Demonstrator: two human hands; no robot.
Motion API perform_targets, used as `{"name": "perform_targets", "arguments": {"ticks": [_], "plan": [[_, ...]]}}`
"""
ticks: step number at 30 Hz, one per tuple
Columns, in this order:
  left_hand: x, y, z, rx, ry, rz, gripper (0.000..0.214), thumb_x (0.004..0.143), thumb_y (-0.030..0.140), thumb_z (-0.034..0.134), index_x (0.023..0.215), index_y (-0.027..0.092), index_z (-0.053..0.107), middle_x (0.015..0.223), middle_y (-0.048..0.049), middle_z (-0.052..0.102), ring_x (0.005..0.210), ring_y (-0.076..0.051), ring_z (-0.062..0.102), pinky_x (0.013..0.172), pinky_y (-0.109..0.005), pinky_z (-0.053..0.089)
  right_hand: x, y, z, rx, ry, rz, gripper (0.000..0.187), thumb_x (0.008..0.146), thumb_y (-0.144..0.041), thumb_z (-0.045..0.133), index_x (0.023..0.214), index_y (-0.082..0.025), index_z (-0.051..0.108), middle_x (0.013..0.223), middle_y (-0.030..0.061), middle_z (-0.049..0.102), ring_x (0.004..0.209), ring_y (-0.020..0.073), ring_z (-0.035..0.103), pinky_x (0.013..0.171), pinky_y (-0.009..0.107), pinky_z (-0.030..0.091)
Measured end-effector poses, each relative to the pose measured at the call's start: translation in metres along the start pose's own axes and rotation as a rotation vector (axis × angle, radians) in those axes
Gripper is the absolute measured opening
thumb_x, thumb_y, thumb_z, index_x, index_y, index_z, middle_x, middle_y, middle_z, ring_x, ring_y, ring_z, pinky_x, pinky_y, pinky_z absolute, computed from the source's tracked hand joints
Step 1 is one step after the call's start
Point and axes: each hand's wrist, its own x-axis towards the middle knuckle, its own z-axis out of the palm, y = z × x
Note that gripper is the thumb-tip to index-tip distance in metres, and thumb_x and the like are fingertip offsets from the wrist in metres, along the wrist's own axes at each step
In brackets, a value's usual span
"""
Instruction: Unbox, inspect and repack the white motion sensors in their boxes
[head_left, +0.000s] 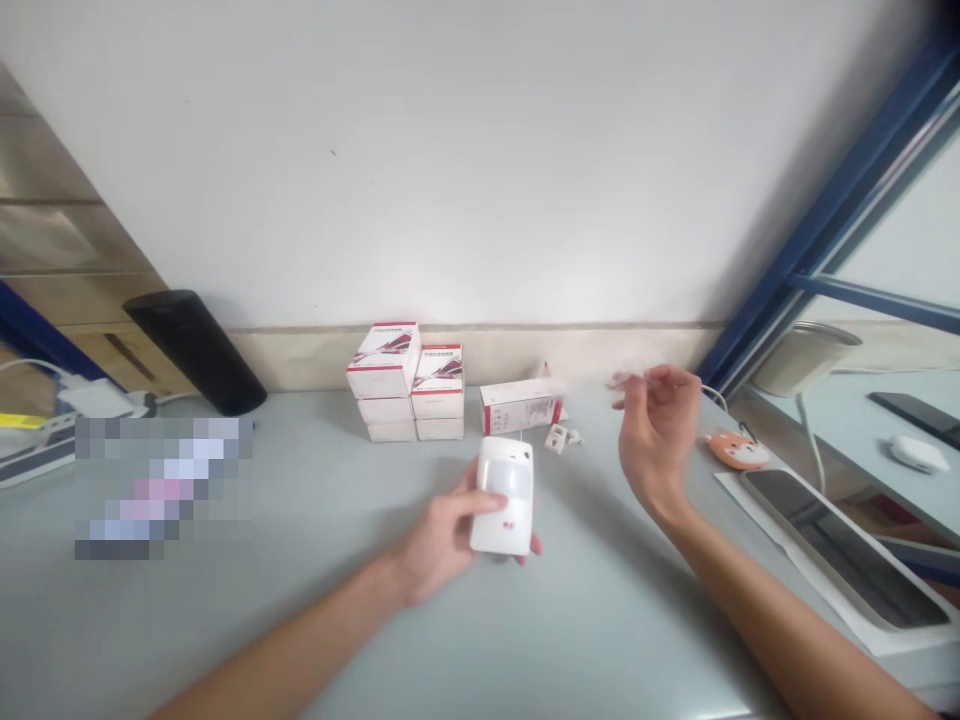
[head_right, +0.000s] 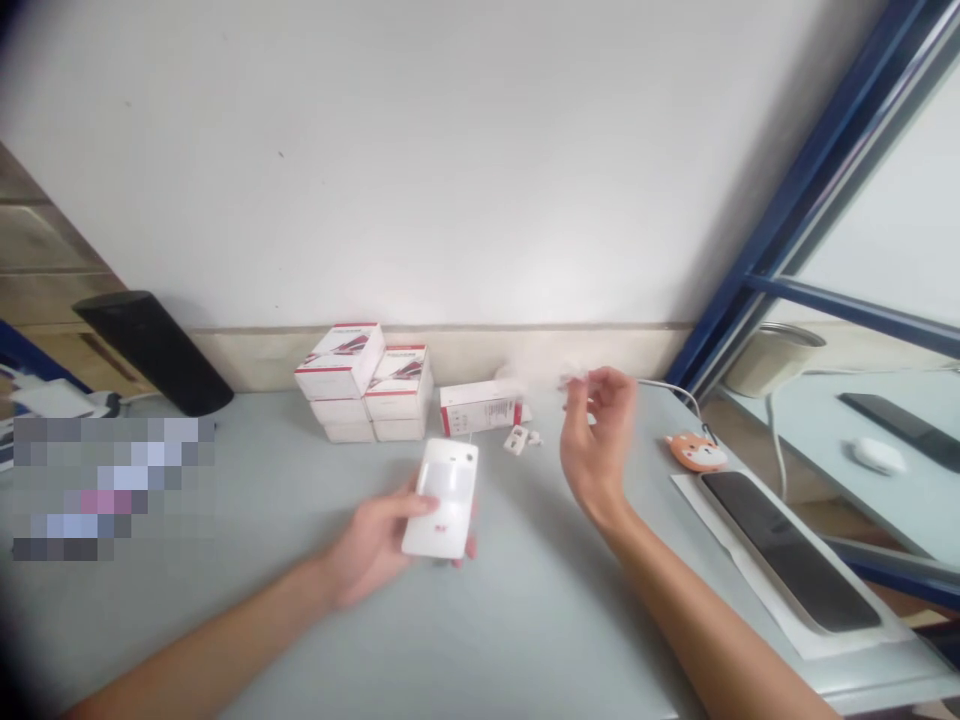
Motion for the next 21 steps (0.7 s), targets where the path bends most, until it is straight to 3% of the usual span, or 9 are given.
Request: {"name": "perform_targets", "arguments": {"ticks": [4, 8, 11, 14, 16, 18, 21], "plan": [[0.006, 0.000, 0.000, -0.106, 0.088, 0.023, 0.035, 0.097, 0.045, 0.058, 0.110, 0.013, 0.064, 0.100, -0.0115, 0.070, 0.077, -0.029, 0.075, 0.072, -0.039, 0.049, -0.003, 0.008, -0.003, -0.172, -0.021, -0.110, 0.021, 0.101, -0.040, 0.063, 0.112, -0.023, 0.057, 0.114, 0.0081, 0.068, 0.103, 0.0223, 0.068, 0.091, 0.041, 0.055], [0.009, 0.001, 0.002, -0.129, 0.076, 0.034, 0.043, 0.103, 0.052, 0.047, 0.118, 0.015, 0.062, 0.094, -0.0101, 0.071, 0.072, -0.031, 0.074, 0.070, -0.040, 0.048, -0.012, 0.001, 0.002, -0.313, -0.178, -0.291, 0.008, 0.102, -0.030, 0.059, 0.107, -0.024, 0.062, 0.114, 0.0090, 0.074, 0.104, 0.0250, 0.069, 0.095, 0.043, 0.054], [0.010, -0.001, 0.000, -0.132, 0.062, 0.040, 0.046, 0.103, 0.051, 0.043, 0.124, 0.015, 0.060, 0.094, -0.0119, 0.072, 0.071, -0.033, 0.074, 0.069, -0.040, 0.048, -0.009, -0.008, 0.022, -0.439, -0.329, -0.424, 0.013, 0.104, -0.024, 0.053, 0.107, -0.025, 0.065, 0.116, 0.0097, 0.075, 0.111, 0.0270, 0.069, 0.096, 0.043, 0.053], [0.011, -0.003, -0.003, -0.128, 0.051, 0.048, 0.044, 0.101, 0.046, 0.043, 0.124, 0.012, 0.061, 0.097, -0.0154, 0.074, 0.072, -0.032, 0.074, 0.070, -0.040, 0.049, 0.002, -0.018, 0.053, -0.613, -0.564, -0.390, 0.025, 0.104, -0.021, 0.049, 0.120, -0.025, 0.068, 0.126, 0.0114, 0.073, 0.121, 0.0304, 0.065, 0.105, 0.047, 0.049], [0.011, -0.004, -0.004, -0.124, 0.052, 0.051, 0.045, 0.099, 0.044, 0.043, 0.123, 0.011, 0.062, 0.099, -0.0174, 0.075, 0.072, -0.032, 0.074, 0.071, -0.040, 0.049, 0.009, -0.025, 0.071, -0.656, -0.688, -0.342, 0.035, 0.101, -0.024, 0.056, 0.135, -0.023, 0.064, 0.134, 0.0130, 0.071, 0.127, 0.0335, 0.063, 0.111, 0.051, 0.046], [0.010, -0.004, -0.004, -0.125, 0.059, 0.054, 0.046, 0.098, 0.042, 0.041, 0.123, 0.010, 0.062, 0.099, -0.0184, 0.076, 0.072, -0.032, 0.073, 0.070, -0.040, 0.048, 0.014, -0.032, 0.081, -0.637, -0.735, -0.299, 0.047, 0.103, -0.032, 0.056, 0.149, -0.023, 0.055, 0.138, 0.0134, 0.070, 0.130, 0.0346, 0.063, 0.113, 0.053, 0.046], [0.009, -0.004, -0.003, -0.136, 0.071, 0.048, 0.048, 0.096, 0.040, 0.039, 0.123, 0.008, 0.062, 0.099, -0.0198, 0.076, 0.071, -0.033, 0.073, 0.070, -0.041, 0.048, 0.016, -0.041, 0.077, -0.525, -0.735, -0.258, 0.048, 0.108, -0.036, 0.046, 0.154, -0.023, 0.050, 0.143, 0.0121, 0.068, 0.132, 0.0329, 0.061, 0.115, 0.053, 0.044]]}}
